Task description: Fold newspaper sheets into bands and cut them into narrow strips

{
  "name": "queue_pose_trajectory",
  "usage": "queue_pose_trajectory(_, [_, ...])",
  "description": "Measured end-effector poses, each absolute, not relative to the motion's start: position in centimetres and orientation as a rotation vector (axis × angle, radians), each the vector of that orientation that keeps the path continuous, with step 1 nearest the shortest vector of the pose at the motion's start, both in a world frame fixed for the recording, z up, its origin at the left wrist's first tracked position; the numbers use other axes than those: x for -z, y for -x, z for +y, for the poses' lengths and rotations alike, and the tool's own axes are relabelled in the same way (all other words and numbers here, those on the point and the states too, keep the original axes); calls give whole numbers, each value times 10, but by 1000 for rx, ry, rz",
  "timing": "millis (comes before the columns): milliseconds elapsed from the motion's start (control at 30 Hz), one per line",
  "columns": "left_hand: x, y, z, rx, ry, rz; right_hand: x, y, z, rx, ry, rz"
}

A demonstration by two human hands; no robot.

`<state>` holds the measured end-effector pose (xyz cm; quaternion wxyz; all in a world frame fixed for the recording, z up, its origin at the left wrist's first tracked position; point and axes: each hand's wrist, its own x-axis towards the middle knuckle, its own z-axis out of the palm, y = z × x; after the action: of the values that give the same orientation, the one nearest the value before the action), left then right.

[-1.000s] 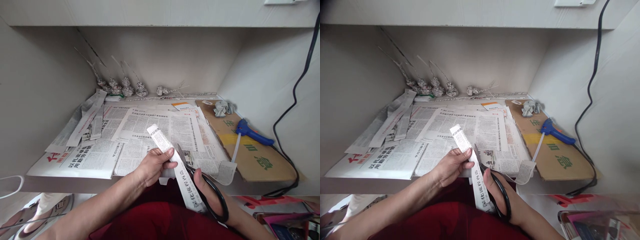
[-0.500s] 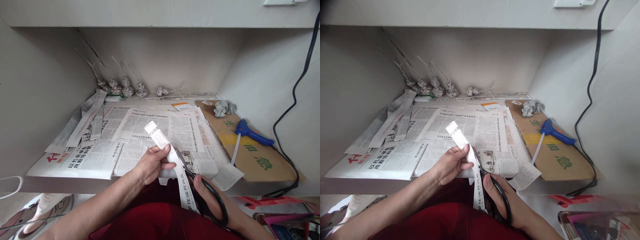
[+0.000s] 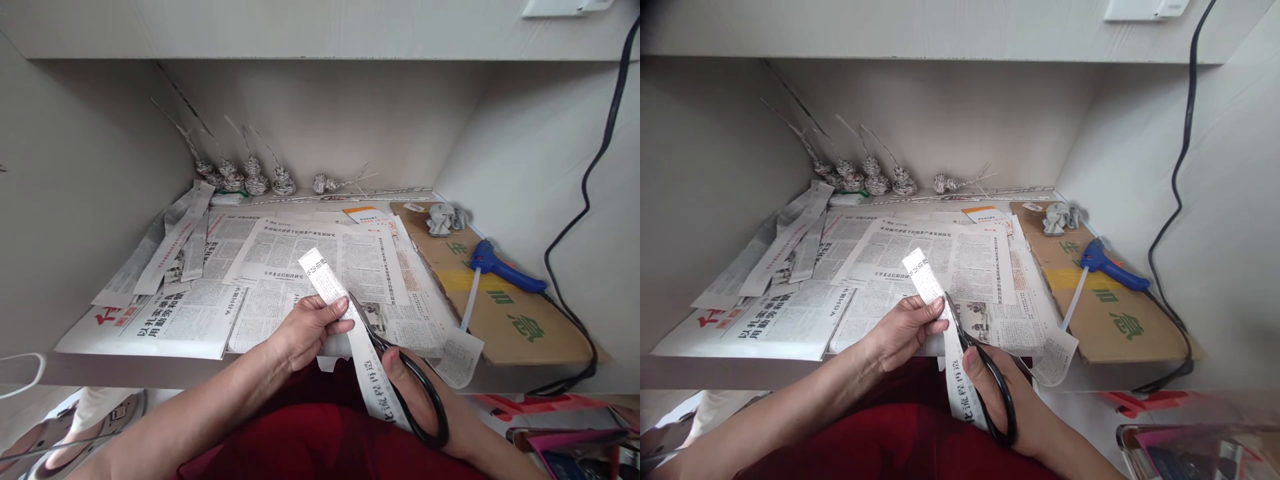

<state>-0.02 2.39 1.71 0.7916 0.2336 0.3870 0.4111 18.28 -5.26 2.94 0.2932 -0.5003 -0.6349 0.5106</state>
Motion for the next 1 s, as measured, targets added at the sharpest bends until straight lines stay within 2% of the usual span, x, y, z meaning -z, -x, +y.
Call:
queue_pose_trajectory(200, [-18,4,28,-906,-502,842,-28,-182,-55,-1418,1390,-1664])
queue_pose_trajectory(367, [-16,4,26,-829,-515,829,-20,-183,-50,-1612,1323,-1553])
queue_pose_trajectory(533, [-16,2,22,-837,-490,833,-19,-184,-47,-1484,1287,-1608])
queue_pose_trajectory(1000, [-13,4,24,-897,-459,803,-24,-181,-51,-1403,1290,-1676])
